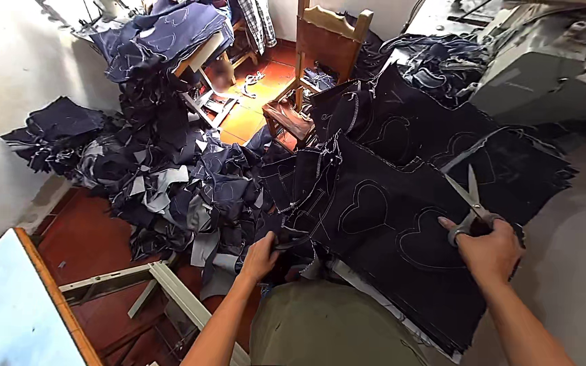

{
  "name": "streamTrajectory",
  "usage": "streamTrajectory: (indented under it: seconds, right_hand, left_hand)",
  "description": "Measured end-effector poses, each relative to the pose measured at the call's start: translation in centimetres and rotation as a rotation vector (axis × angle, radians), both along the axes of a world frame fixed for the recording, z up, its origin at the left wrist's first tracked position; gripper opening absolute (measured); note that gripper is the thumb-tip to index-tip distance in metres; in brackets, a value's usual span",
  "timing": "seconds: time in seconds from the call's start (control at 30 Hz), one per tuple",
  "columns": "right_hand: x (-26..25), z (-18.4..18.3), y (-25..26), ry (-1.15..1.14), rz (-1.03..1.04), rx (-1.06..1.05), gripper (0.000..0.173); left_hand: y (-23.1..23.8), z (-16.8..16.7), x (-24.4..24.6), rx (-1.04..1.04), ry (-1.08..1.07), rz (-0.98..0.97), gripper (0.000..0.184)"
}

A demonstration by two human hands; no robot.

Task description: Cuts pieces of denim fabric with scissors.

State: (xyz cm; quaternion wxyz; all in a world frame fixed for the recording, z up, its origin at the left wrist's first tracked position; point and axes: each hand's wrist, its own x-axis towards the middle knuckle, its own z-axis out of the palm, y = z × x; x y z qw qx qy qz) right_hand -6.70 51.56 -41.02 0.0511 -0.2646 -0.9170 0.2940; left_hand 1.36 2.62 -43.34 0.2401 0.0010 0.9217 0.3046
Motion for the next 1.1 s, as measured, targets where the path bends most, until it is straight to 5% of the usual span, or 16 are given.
streamTrajectory:
  seconds: [0.1,0.2,0.27,0.4,0.67,0.9,1.1]
  right_hand:
    - [1.8,4.8,-3.4,0.019,0.497,-0.236,0.050]
    - [3.3,6.6,-7.3,-0.715,1.097,-0.636,0.057]
    - [3.0,5.2,-9.1,-1.023,1.337,-0.561,0.068]
    - [1.7,3.4,-11.8,-1.060,1.383,-0.434,0.069]
    - [-2.1,5.3,-13.5,-1.193,1.333,-0.291,0.070]
    - [-1.0,4.0,-15.4,-1.042,1.405,-0.397,0.064]
    - [0.5,0.8,-14.0,-0.947,1.279,-0.602,0.050]
  left_hand:
    - [-0.4,4.0,1.1,-0.069,0.148,-0.014,0.024]
    - [-0.6,7.2,1.6,-0.121,0.061,-0.047,0.029]
    - [0.2,9.5,0.9,-0.216,-0.082,-0.102,0.042]
    - [2.6,12.2,0.2,-0.379,-0.349,-0.227,0.051]
    - [3.5,14.0,-1.4,-0.569,-0.402,-0.443,0.059]
    - [3.7,13.6,-2.5,-0.546,-0.398,-0.570,0.053]
    - [2.7,12.9,-1.7,-0.478,-0.414,-0.442,0.064]
